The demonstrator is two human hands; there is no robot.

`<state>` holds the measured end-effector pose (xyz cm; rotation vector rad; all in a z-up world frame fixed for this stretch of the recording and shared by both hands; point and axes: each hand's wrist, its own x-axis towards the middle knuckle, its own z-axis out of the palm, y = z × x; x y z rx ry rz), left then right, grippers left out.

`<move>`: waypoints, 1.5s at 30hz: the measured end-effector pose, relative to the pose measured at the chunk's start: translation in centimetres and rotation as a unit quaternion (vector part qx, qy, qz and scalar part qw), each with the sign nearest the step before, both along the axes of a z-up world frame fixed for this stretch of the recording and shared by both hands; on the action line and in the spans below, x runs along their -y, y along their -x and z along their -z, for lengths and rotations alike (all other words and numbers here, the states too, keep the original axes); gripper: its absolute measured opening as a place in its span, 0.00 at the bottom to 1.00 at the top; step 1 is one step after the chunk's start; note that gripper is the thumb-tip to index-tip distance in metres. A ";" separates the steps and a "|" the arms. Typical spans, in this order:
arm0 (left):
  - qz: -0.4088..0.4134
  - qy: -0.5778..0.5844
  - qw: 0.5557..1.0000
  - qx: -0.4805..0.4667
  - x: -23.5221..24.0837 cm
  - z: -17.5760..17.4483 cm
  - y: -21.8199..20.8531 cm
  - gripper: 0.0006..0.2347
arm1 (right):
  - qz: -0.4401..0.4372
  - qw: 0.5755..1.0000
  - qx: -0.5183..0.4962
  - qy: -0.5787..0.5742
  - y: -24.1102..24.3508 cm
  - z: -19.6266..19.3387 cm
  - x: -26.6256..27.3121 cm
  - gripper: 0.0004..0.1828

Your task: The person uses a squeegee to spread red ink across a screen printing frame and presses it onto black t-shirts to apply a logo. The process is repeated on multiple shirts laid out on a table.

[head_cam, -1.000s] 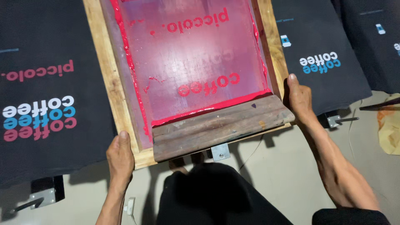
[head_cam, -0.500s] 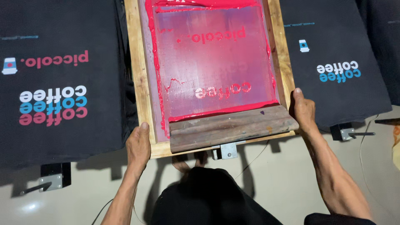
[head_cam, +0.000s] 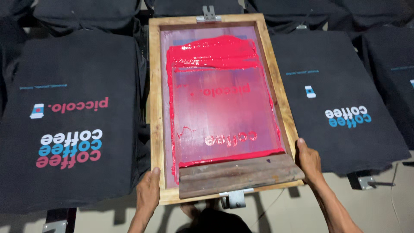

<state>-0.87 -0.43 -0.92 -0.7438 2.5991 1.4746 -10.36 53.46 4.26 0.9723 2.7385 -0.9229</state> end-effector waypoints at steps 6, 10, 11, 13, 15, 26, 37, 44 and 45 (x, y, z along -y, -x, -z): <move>-0.015 -0.015 0.999 0.027 -0.5 -0.4 -0.2 0.25 | 0.010 1.000 -0.008 0.027 -0.2 -0.7 1.0 0.43; -0.012 0.007 1.000 0.010 -0.3 1.3 -0.4 0.26 | 0.005 1.000 -0.003 0.029 0.2 -0.2 0.5 0.44; -0.012 0.008 1.000 0.011 -0.4 1.1 -0.4 0.26 | 0.005 1.000 -0.003 0.031 0.2 -0.5 0.7 0.44; -0.021 0.001 1.000 0.020 -0.7 0.9 -0.4 0.26 | 0.008 0.999 -0.003 0.036 0.4 -0.8 0.8 0.41; -0.023 -0.001 0.999 0.035 -0.8 0.3 -0.3 0.26 | 0.004 0.999 -0.001 0.034 0.6 -0.4 0.4 0.43; -0.004 0.007 0.997 0.081 -1.3 -4.3 0.2 0.25 | -0.022 0.999 0.046 0.000 0.0 -5.0 2.6 0.47; 0.328 0.270 0.861 -0.279 -3.8 -11.1 -3.5 0.31 | -0.462 0.845 -0.192 -0.188 -8.2 -8.8 3.8 0.39; 0.403 0.313 0.795 -0.328 -5.2 -12.6 -1.0 0.10 | -0.583 0.722 -0.146 -0.341 -6.7 -9.2 4.8 0.21; 0.406 0.328 0.791 -0.320 -5.2 -12.4 -0.4 0.13 | -0.587 0.728 -0.144 -0.323 -6.2 -9.2 4.6 0.19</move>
